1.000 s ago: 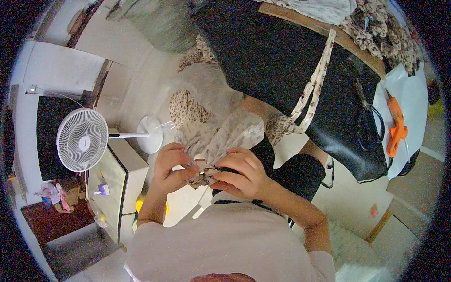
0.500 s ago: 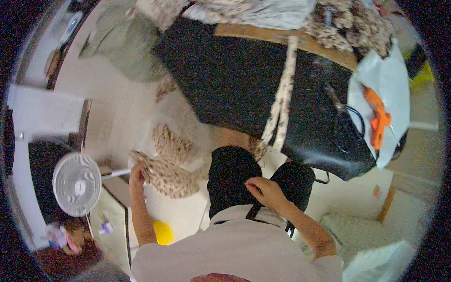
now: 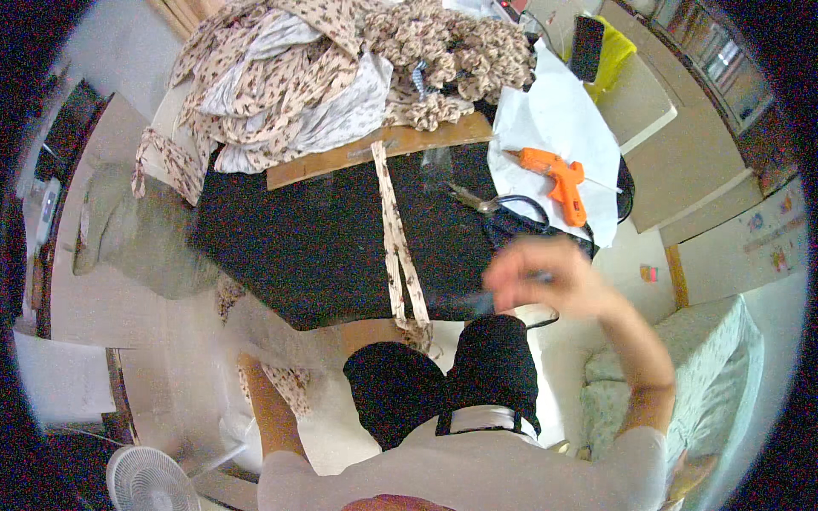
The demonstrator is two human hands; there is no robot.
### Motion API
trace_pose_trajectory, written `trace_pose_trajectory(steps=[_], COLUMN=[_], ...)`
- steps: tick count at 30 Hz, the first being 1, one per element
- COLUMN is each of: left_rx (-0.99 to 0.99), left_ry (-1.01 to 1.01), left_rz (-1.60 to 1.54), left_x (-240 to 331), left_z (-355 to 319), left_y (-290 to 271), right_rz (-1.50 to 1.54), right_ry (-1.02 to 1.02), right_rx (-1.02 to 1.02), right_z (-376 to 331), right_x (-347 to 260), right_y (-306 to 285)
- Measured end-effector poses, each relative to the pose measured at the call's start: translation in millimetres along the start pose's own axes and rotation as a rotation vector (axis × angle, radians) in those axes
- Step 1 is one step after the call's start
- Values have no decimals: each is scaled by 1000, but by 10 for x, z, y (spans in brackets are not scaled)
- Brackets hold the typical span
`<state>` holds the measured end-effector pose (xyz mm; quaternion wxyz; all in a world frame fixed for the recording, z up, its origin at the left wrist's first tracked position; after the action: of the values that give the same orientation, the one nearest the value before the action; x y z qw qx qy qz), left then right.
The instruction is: Creating decorative fabric items by cutting, folding, and gluing fabric strips together using a glue gun.
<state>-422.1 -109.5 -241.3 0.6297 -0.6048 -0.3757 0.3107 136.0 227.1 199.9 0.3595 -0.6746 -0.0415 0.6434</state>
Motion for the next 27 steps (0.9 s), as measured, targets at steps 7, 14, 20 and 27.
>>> trace_pose_trajectory(steps=[7, 14, 20, 27], left_rx=[333, -26, 158, -346], left_ry=[75, -207, -12, 638], left_rz=[12, -1059, -1288, -1727], left_x=[227, 570, 2018, 4154], left_z=[-939, -2247, -2393, -2380], left_y=[-388, -1135, -2687, -3603], right_rz=[-746, -63, 555, 888], right_ry=[-249, -43, 16, 90], right_rx=[470, 257, 189, 69], right_z=[1456, 1404, 776, 251], right_x=[768, 589, 16, -14], right_y=[-830, -724, -329, 269])
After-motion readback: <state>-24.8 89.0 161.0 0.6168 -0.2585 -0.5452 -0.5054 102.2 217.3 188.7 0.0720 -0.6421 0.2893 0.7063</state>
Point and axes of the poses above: each hand's wrist, its own z-axis towards the middle knuckle, its own y-axis out of the palm, x = y × z, the point moved 7 cm from there along z, towards the middle knuckle, and after that the axes turned 1 degree about z, right-handed, at the moved point
